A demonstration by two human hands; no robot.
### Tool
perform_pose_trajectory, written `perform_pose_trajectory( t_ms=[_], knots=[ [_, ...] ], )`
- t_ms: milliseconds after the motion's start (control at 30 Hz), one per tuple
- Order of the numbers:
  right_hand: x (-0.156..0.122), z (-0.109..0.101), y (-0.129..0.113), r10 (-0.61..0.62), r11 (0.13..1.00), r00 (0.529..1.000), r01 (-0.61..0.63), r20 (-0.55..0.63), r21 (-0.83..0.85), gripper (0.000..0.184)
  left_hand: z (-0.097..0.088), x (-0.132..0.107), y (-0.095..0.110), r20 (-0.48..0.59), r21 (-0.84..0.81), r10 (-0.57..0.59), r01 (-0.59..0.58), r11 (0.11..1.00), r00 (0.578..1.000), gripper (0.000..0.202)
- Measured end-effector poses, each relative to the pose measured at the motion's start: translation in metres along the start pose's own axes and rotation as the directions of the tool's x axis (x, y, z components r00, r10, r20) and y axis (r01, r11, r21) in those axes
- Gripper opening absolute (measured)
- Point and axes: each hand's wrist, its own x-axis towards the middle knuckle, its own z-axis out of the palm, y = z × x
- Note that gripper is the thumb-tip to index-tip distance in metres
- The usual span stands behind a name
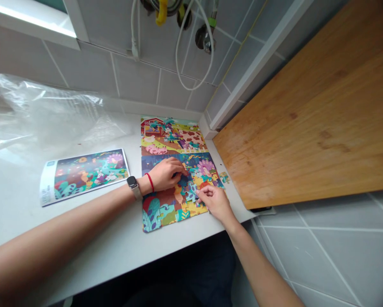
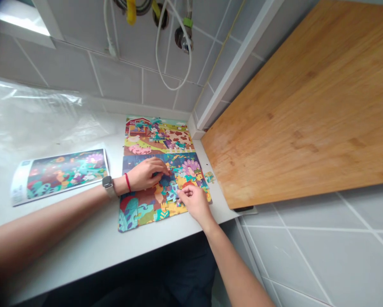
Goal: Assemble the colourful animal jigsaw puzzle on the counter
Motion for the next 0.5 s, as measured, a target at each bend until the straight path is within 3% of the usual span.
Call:
perform_pose_trajectory(
  t_ms=[167,400,500],
  knots=[
    [0.001,0.002,0.005,-0.105,0.963,0.989,0.076,-0.101,-0.258,0.029,0.002,-0.002,0.000,0.015,0.040,-0.002,0.002,0.999,1.000,0.028],
    [-0.012,-0.006,0.002,-0.323,0.879,0.945,0.281,-0.045,-0.386,0.015,0.001,-0.002,0.001,0.035,0.074,-0.004,0.002,0.997,0.999,0.020],
    [-0.020,-0.011,0.002,-0.436,0.786,0.900,0.395,0.026,-0.475,0.034,0.001,-0.002,0.000,0.039,0.077,-0.006,0.003,0.997,0.999,0.019]
  ],
)
